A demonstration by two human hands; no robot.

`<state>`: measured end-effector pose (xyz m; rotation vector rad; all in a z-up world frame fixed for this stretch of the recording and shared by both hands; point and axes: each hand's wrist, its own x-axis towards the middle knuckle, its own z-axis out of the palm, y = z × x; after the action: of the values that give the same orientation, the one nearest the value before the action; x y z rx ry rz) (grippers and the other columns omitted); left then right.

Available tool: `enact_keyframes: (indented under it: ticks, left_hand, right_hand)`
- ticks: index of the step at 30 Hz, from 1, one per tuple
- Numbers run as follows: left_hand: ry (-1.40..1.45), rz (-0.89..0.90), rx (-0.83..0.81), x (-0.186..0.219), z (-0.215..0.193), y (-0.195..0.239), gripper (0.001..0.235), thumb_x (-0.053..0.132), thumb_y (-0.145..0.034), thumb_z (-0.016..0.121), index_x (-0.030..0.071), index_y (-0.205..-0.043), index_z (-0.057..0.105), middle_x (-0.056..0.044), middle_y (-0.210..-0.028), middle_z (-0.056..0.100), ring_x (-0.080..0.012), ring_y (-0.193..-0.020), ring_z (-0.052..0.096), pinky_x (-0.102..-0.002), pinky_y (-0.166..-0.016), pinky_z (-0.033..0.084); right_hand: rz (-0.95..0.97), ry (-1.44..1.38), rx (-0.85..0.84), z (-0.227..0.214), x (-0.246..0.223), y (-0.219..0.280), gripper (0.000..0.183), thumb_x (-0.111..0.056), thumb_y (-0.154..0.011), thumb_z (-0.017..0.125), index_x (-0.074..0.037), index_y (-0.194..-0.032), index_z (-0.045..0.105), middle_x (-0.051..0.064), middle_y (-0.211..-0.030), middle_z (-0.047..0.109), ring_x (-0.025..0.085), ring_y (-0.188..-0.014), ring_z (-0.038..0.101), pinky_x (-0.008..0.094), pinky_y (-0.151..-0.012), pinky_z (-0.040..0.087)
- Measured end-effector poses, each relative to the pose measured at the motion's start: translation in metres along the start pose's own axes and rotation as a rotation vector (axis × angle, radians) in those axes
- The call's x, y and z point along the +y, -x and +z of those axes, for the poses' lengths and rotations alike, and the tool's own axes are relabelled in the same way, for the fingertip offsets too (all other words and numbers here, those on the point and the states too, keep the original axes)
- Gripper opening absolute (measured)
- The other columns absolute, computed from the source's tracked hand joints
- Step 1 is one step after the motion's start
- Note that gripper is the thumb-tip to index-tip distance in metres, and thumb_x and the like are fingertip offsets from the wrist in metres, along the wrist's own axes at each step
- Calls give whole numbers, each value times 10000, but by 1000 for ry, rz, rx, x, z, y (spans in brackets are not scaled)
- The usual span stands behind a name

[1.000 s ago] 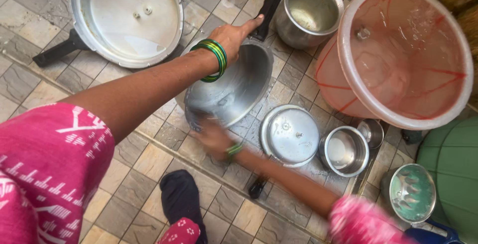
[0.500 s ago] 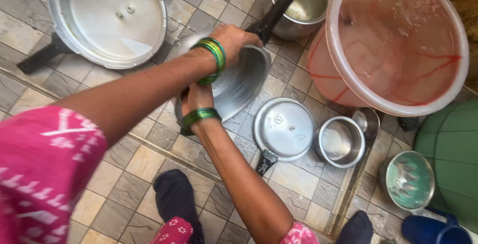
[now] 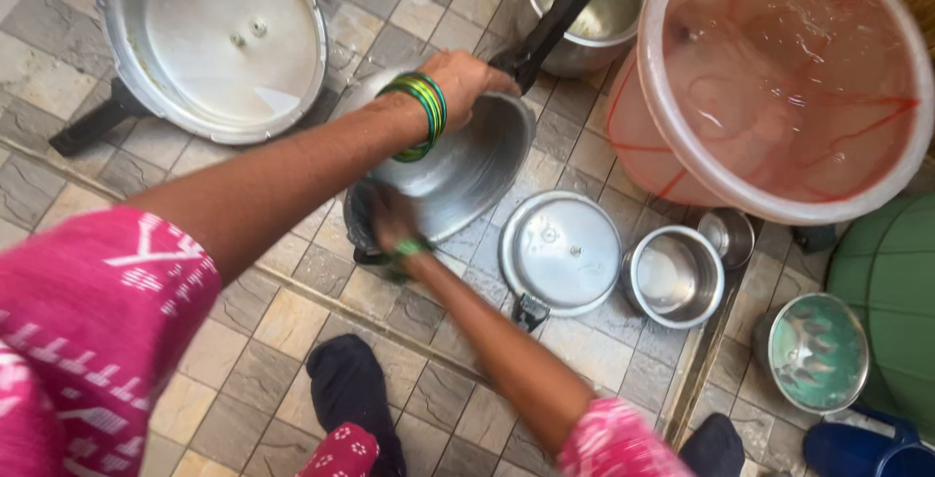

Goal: The person scrubs the interior and exterior of a pressure cooker pot and its lid using a metal scrubber and water from a nearby bucket. The person rinses the items and places them on the tiled floor.

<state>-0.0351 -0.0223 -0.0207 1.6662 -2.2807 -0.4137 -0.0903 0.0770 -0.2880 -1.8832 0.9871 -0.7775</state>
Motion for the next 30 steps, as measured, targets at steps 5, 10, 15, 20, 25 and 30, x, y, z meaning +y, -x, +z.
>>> enact_keyframes:
  ticks: [5, 10, 15, 20, 25, 30]
  left_hand:
    - [-55, -27, -17, -1, -4, 3, 653, -71, -738, 675, 289, -1282, 702, -185, -1086, 732, -383, -1037, 690, -484, -927, 527]
    - [100, -119, 131, -16, -15, 25, 655, -124, -748, 628, 269, -1262, 729, -191, -1117, 725, -391, -1033, 690, -461, -934, 535]
    - [117, -28, 191, -30, -26, 51, 716, -173, -695, 581, 222, -1277, 713, -198, -1135, 719, -393, -1049, 688, -439, -961, 541]
    - [124, -92, 111, -15, -28, 38, 737, -198, -692, 552, 252, -1245, 736, -174, -1162, 715, -383, -1090, 664, -465, -963, 506]
    - [160, -236, 11, -14, -30, 39, 666, -152, -741, 584, 268, -1235, 734, -169, -1200, 700, -377, -1109, 653, -451, -974, 511]
    - [234, -229, 79, -31, -32, 51, 688, -192, -725, 557, 238, -1229, 741, -183, -1182, 714, -346, -1099, 686, -403, -994, 529]
  right_hand:
    - [79, -221, -198, 44, -41, 45, 403, -264, -1074, 466, 24, -1276, 662, 279, -1322, 603, 425, -1249, 555, 525, -1106, 377]
    - [-331, 491, -632, -109, -25, 22, 373, -227, -1067, 448, -5, -1301, 635, 232, -1385, 581, 391, -1298, 550, 520, -1180, 372]
    - [-112, 812, -434, -146, -20, 28, 342, -183, -1098, 417, -29, -1317, 629, 179, -1426, 588, 364, -1333, 561, 514, -1260, 380]
    - [243, -194, -235, -5, -83, 43, 450, -219, -1130, 313, 48, -1470, 441, 267, -1489, 424, 396, -1405, 382, 501, -1181, 267]
    - [122, -250, 24, -20, -146, 76, 473, -287, -1135, 285, 33, -1367, 545, 240, -1340, 600, 391, -1309, 555, 511, -1203, 345]
    - [-49, 108, -158, -75, -194, 98, 491, -286, -1071, 373, 57, -1396, 505, 267, -1304, 581, 424, -1198, 543, 524, -1068, 357]
